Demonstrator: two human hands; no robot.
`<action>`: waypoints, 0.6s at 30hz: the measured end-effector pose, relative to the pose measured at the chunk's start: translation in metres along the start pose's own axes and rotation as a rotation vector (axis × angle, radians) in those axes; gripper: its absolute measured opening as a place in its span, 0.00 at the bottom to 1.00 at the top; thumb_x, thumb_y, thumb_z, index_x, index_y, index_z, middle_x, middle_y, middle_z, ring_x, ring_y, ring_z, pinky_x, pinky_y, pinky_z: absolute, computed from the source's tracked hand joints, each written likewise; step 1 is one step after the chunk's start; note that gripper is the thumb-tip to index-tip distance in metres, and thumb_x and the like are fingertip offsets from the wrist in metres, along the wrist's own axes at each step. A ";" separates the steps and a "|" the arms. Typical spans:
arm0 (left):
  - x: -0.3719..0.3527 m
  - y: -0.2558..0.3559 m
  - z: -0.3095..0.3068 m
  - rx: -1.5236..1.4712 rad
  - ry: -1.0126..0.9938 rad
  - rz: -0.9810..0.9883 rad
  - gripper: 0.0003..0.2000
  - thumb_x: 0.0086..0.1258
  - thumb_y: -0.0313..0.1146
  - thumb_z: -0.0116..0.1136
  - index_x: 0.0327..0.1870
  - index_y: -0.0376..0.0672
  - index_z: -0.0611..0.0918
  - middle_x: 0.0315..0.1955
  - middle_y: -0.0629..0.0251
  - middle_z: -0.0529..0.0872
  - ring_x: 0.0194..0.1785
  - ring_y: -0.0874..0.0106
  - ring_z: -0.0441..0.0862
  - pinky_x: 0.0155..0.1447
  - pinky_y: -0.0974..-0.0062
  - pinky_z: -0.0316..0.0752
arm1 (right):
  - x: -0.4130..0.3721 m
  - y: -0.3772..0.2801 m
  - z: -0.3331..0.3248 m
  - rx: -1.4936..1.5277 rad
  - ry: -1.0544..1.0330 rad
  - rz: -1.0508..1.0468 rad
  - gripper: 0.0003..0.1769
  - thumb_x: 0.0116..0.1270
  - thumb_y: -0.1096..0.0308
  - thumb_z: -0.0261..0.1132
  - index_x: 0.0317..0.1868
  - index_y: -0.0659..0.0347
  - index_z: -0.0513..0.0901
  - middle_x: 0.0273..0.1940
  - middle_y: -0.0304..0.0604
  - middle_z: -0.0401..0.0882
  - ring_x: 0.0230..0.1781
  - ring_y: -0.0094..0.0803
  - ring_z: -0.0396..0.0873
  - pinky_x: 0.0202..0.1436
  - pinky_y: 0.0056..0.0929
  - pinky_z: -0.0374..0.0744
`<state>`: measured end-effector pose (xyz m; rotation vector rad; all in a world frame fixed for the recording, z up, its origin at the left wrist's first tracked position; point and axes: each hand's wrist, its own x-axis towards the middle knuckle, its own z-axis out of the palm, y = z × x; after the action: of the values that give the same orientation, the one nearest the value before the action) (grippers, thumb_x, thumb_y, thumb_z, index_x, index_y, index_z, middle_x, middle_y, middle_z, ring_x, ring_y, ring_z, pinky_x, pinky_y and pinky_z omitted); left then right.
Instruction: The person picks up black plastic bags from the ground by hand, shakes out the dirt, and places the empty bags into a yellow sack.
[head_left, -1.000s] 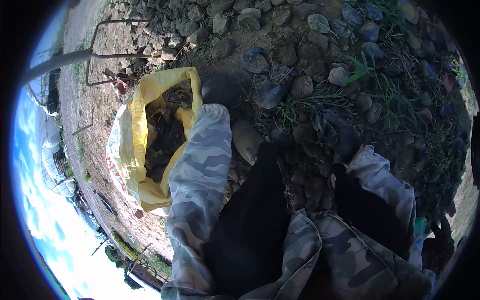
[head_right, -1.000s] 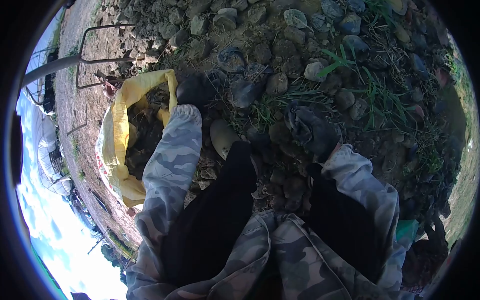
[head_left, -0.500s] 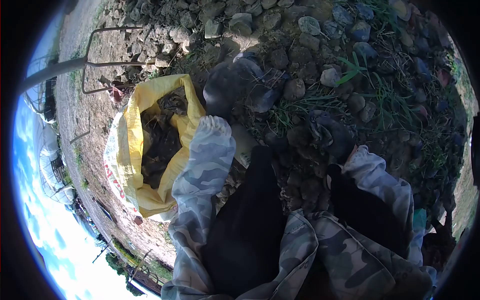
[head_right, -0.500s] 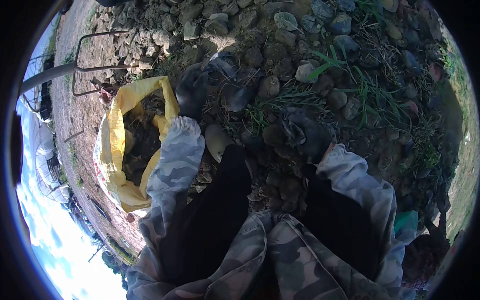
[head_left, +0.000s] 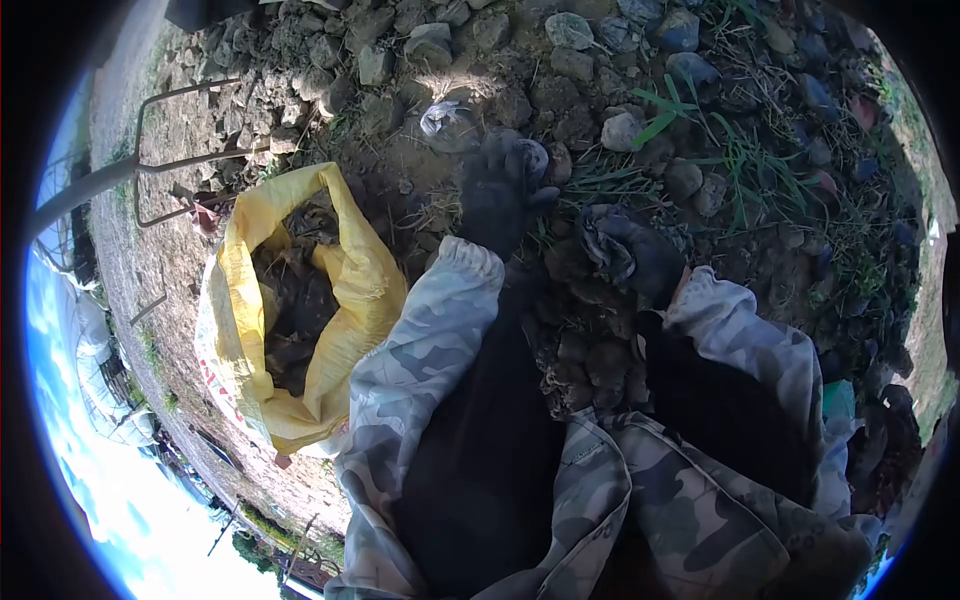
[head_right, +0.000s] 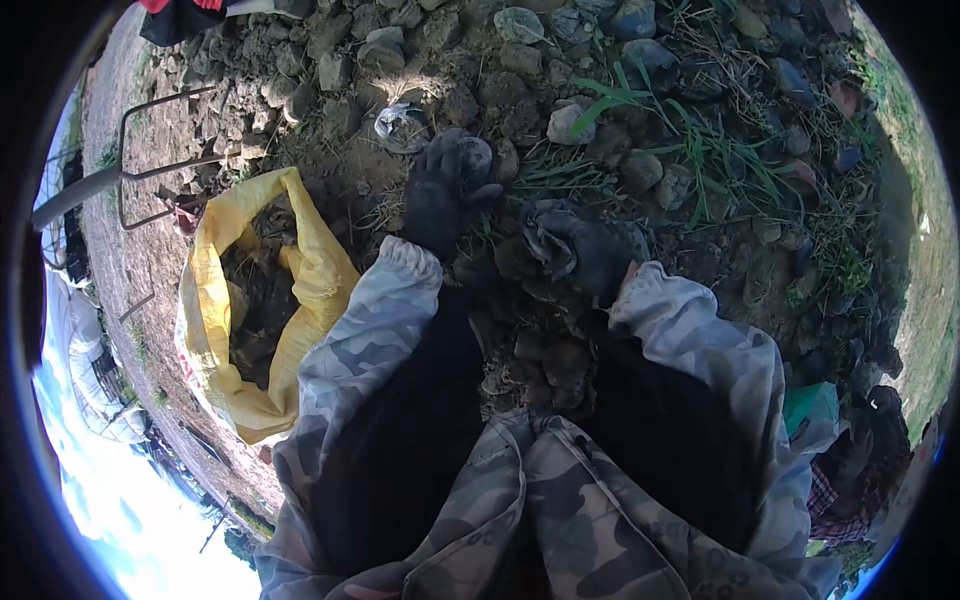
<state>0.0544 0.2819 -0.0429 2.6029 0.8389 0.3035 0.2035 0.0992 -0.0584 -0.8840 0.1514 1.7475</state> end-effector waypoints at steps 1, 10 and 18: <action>0.003 0.003 0.003 0.027 0.062 0.025 0.32 0.60 0.51 0.63 0.58 0.36 0.70 0.53 0.47 0.75 0.56 0.48 0.73 0.57 0.55 0.71 | -0.001 0.000 0.001 0.003 0.006 -0.002 0.15 0.69 0.65 0.56 0.54 0.59 0.72 0.40 0.38 0.74 0.37 0.24 0.75 0.39 0.24 0.77; 0.019 -0.001 -0.001 -0.101 -0.051 -0.181 0.13 0.63 0.40 0.58 0.41 0.41 0.79 0.37 0.48 0.83 0.39 0.47 0.81 0.43 0.53 0.74 | -0.002 -0.004 0.008 -0.065 -0.018 -0.062 0.12 0.70 0.66 0.54 0.51 0.59 0.74 0.36 0.36 0.76 0.34 0.22 0.75 0.36 0.25 0.77; 0.042 -0.001 -0.025 -0.241 -0.322 -0.202 0.18 0.59 0.44 0.61 0.44 0.41 0.78 0.38 0.50 0.83 0.40 0.49 0.81 0.44 0.55 0.75 | -0.012 -0.010 0.023 0.064 -0.021 0.034 0.10 0.70 0.64 0.53 0.48 0.56 0.74 0.35 0.38 0.76 0.33 0.27 0.75 0.32 0.32 0.77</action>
<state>0.0795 0.3151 -0.0171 2.2420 0.8784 -0.0685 0.2020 0.1054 -0.0313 -0.8206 0.2083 1.7736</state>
